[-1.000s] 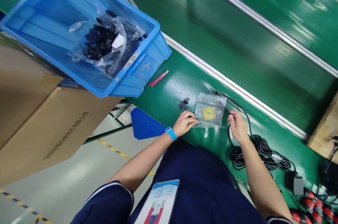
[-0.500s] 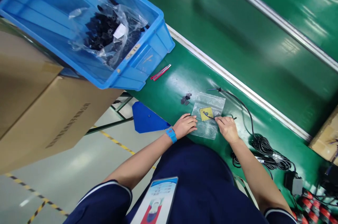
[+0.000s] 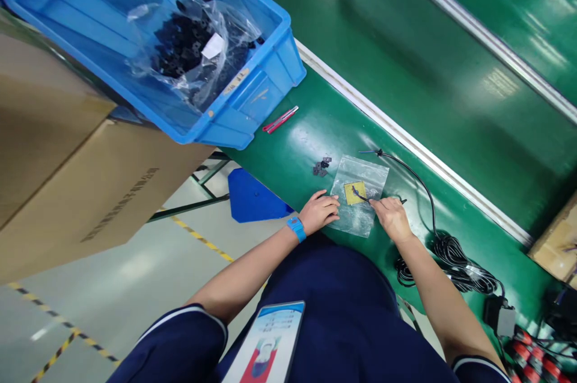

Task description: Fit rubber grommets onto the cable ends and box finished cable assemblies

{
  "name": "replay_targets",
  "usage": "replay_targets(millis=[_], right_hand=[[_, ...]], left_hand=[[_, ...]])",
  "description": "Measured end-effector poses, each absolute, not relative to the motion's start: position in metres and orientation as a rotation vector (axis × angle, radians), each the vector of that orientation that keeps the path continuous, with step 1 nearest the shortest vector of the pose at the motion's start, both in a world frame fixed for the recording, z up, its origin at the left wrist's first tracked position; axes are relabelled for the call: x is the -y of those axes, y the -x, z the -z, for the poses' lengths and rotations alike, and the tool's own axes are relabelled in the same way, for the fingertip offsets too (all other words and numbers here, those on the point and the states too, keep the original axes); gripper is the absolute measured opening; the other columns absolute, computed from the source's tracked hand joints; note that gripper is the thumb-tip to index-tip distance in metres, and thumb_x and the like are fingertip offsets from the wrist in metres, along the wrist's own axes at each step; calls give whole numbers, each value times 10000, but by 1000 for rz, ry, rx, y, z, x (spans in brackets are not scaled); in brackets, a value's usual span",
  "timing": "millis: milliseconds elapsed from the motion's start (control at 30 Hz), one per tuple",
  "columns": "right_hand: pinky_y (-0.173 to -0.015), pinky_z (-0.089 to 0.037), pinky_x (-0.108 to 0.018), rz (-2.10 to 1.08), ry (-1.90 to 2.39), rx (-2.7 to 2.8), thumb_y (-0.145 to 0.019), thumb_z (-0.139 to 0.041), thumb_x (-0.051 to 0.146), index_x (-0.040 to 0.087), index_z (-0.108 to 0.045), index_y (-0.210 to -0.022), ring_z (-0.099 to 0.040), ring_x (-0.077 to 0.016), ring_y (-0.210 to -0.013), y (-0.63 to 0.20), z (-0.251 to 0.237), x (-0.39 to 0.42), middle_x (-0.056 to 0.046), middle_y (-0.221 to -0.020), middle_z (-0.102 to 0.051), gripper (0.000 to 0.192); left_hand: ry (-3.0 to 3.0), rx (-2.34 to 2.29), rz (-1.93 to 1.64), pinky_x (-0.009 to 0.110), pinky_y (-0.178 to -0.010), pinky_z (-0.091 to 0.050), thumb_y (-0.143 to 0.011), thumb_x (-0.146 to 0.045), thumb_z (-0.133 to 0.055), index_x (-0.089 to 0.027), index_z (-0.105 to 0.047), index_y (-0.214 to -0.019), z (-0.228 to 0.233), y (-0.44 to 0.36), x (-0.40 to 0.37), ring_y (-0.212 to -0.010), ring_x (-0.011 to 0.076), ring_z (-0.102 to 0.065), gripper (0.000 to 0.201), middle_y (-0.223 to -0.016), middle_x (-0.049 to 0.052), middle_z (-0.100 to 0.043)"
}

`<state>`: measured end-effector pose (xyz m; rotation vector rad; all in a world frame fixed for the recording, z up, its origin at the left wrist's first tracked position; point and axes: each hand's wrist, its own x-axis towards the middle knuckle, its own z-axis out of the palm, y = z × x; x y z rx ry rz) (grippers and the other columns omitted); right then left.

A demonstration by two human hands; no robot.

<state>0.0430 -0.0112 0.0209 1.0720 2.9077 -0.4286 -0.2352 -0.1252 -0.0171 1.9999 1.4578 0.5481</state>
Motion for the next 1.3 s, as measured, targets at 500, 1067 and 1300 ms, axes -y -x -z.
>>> replay_targets(millis=[500, 1067, 1300], right_hand=[[-731, -377, -293, 407, -1302, -2862, -1050, -490, 332, 189, -719, -942, -631, -157, -735, -29, -30, -2, -46, -833, -708, 291], [-618, -534, -258, 711, -1781, -3313, -922, -703, 182, 209, -690, -1063, -650, -122, -659, -25, -119, 41, -21, -833, -735, 144], [-548, -505, -257, 857, -2001, -3261, -923, -682, 180, 226, -687, -1071, -627, -121, -618, -25, -156, 54, -14, -824, -725, 155]], left_hand=[[-1976, -1474, -548, 466, -1224, -281, -973, -372, -647, -221, -697, -877, 18, 234, 125, -1277, 204, -623, 185, -1134, 35, -755], [-1656, -2088, -487, 484, -998, -445, -1006, -353, -543, -175, -701, -1238, -5, 283, 19, -1148, 319, -606, 333, -1240, 169, -676], [-1582, -1845, -338, 438, -939, -542, -965, -414, -648, -145, -695, -996, -11, 290, -25, -970, 202, -677, 275, -1017, 62, -715]])
